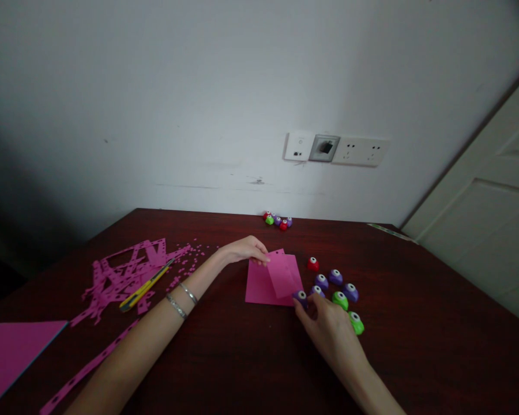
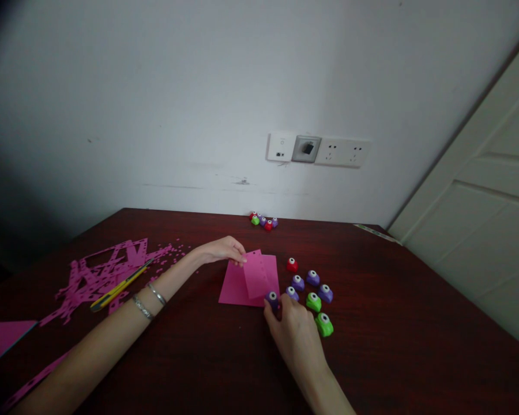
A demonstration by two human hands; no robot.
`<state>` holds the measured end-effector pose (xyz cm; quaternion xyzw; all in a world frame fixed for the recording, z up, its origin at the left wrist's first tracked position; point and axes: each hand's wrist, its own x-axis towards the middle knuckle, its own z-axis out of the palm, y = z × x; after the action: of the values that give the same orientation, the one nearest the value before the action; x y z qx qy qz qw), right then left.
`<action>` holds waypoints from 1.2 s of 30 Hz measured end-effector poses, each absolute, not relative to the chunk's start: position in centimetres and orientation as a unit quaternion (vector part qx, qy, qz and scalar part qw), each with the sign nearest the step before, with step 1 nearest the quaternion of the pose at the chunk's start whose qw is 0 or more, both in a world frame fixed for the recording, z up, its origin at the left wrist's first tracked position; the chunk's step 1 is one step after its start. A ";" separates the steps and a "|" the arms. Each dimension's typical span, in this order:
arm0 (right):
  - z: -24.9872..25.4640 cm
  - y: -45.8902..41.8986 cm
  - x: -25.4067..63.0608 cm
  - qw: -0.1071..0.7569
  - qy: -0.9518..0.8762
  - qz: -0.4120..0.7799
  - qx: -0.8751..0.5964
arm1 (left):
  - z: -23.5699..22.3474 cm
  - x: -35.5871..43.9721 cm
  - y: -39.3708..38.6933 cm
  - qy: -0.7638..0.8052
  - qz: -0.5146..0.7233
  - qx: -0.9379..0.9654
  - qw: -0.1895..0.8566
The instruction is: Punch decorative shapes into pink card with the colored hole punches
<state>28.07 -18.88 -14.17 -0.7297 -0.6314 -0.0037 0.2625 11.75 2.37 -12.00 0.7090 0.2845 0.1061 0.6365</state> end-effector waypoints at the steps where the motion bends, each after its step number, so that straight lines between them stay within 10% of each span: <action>1: -14.2 -18.9 28.1 0.259 -0.631 -0.006 -0.731 | -12.1 11.8 2.4 0.285 0.106 0.708 0.637; 36: -15.0 -17.8 26.7 0.194 -0.686 -0.049 -0.699 | -12.8 12.9 1.3 0.298 0.068 0.779 0.547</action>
<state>26.70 -17.81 -14.96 -0.6991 -0.6865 -0.0492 0.1937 12.92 1.26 -12.85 0.7794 0.2984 0.0679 0.5466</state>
